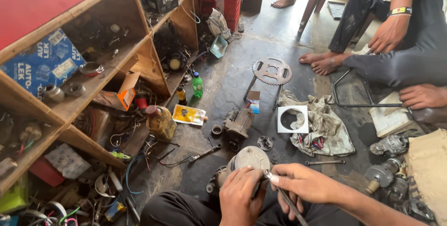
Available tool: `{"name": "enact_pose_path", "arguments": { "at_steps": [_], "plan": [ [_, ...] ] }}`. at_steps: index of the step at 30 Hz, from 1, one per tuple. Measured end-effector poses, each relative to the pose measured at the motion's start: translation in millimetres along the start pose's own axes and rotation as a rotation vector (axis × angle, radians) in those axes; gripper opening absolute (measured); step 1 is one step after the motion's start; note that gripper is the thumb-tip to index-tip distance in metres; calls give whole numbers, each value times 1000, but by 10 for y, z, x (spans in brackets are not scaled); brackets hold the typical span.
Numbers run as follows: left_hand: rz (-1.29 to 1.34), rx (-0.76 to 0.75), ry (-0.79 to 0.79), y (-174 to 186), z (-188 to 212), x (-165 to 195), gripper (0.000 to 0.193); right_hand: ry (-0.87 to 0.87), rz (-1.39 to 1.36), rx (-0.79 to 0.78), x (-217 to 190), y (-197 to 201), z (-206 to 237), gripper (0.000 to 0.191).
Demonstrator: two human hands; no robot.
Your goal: The person sits on the workshop floor with a round metal engine cover on their lap. They use a screwdriver and a combination wrench to loosen and remove fasteners from the cover, repositioning the part and reaching for tools on the floor as they work.
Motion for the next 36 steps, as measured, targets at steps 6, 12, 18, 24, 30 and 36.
{"name": "enact_pose_path", "arguments": {
  "at_steps": [6,12,18,24,30,36],
  "plan": [
    [-6,-2,45,31,-58,44,33,-178,-166,63,-26,-44,34,31],
    [3,-38,-2,39,-25,24,27,-228,-552,140,131,-284,-13,34],
    [-5,-47,-4,73,-45,25,29,-211,-45,162,-60,-113,-54,36],
    [14,-80,39,107,-81,67,28,687,1132,305,-513,154,20,27],
    [-85,-107,1,57,-83,144,32,607,764,416,-457,119,99,32],
    [-111,-89,161,-5,-114,169,25,492,212,496,258,200,-91,16]
  ]
}}
Point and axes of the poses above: each hand's wrist, its own z-axis away from the middle knuckle, its own y-axis out of the back of the hand, x = y × z, the point moved 2 cm from there along -z, towards the middle knuckle, and after that the axes turned 10 degrees about -z, right-handed, at the moved point
